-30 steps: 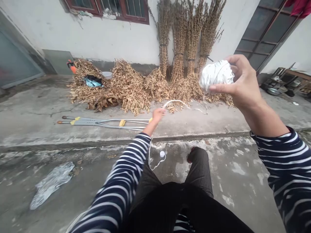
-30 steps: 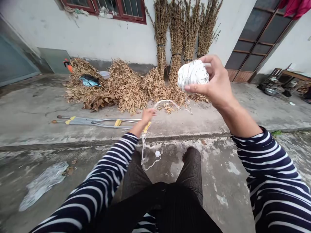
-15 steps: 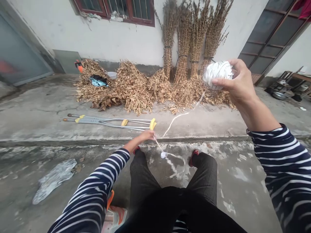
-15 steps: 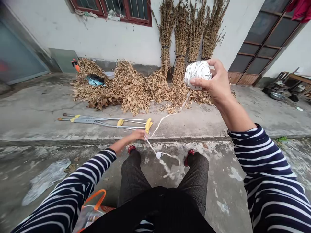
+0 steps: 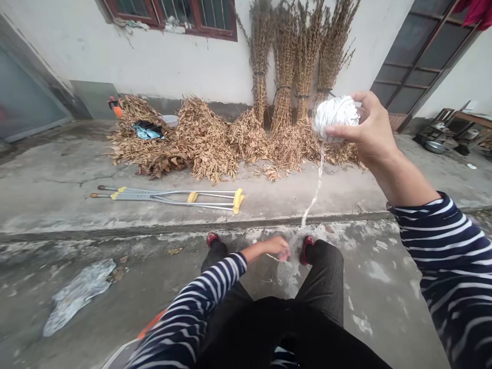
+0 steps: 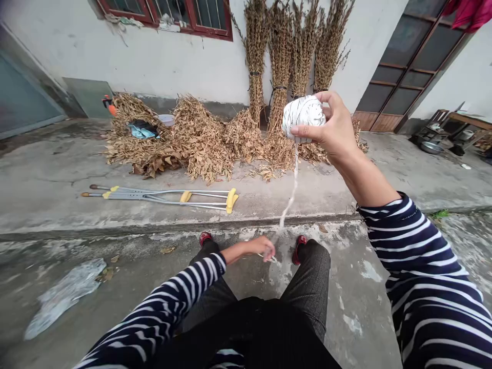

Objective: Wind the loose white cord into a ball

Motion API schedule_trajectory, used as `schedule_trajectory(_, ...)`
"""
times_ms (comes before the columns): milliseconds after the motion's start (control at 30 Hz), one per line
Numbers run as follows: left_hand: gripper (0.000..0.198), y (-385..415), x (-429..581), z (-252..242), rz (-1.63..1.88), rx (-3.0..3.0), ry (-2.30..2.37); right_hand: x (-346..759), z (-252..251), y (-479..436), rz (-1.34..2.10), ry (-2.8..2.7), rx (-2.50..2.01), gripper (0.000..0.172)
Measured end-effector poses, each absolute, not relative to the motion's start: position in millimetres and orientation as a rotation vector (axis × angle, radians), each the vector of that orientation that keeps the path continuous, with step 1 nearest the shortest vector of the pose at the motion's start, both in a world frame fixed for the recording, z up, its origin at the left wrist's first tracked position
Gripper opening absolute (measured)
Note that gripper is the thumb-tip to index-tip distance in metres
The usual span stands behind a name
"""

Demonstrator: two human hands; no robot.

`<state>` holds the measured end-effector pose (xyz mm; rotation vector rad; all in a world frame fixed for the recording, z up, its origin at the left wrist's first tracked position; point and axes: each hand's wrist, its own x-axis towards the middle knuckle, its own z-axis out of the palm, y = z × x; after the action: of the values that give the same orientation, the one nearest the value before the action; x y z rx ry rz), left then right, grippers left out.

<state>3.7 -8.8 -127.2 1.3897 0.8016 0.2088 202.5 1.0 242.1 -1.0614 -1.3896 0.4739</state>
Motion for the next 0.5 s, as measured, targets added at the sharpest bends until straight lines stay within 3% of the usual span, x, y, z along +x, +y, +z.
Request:
schedule_trajectory(167,0.024,36,-93,-116,0.256,1.395,1.082,199,233,8,0.557,-1.369,-1.086,0.076)
schedule_trajectory(300,0.007,68,-75,-73,0.606,1.374,1.130,189,234,11,0.527,-1.401,-1.062,0.077)
schedule_trajectory(500,0.039,71,12,32,1.222,1.348,0.537,171,229,11,0.558,-1.517,-1.096,0.075)
